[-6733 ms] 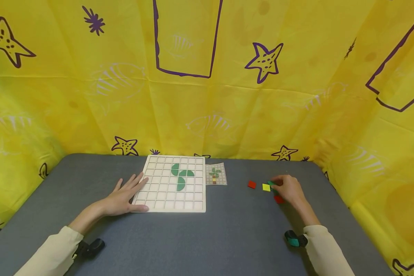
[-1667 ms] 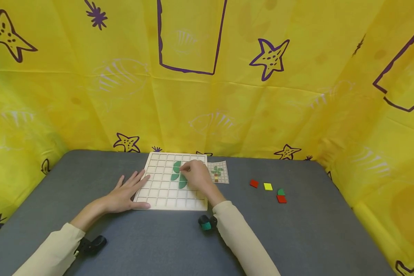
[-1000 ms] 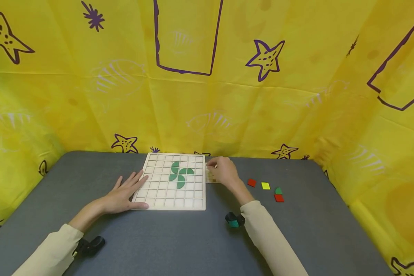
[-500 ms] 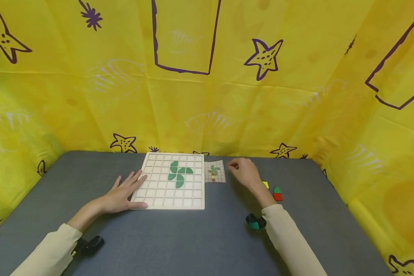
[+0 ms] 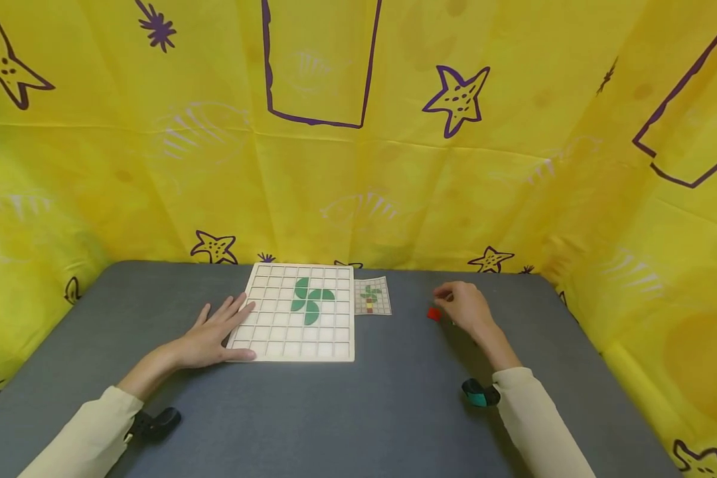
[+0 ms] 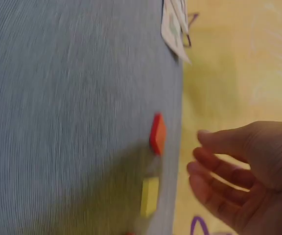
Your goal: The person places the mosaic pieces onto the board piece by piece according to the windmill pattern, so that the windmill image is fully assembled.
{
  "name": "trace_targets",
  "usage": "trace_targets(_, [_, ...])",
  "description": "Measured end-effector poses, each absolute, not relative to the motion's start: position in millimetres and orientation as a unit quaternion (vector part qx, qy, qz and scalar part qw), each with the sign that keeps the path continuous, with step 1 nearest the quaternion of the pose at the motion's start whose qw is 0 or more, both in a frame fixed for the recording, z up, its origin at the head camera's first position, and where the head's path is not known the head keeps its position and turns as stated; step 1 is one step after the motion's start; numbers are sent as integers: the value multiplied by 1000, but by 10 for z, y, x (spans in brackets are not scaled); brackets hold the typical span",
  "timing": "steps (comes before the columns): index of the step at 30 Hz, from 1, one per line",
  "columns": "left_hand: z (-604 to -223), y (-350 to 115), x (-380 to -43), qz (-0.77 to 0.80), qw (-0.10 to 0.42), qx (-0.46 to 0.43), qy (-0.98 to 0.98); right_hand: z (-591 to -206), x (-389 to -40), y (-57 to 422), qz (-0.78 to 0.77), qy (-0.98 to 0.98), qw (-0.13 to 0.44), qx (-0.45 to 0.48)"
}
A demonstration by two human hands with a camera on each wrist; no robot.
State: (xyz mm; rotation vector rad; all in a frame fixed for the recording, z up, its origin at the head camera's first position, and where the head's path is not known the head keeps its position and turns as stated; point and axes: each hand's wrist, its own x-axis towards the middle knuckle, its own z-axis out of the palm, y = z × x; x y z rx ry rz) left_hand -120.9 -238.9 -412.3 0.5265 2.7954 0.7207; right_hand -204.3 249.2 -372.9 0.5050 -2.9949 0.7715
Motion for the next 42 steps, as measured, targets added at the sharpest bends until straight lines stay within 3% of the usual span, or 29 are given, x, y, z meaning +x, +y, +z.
trace_targets(18, [-4141, -2404, -1221, 244, 103, 179, 948, -3663, -1904, 3132, 161, -978, -105, 84])
trace_targets(26, [-4134, -2395, -1228, 247, 103, 179, 947, -3698, -1903, 3121, 176, -979, -79, 71])
trace_targets(42, [-4125, -2392, -1219, 246, 103, 178, 947, -3673, -1916, 3091, 188, -974, -114, 49])
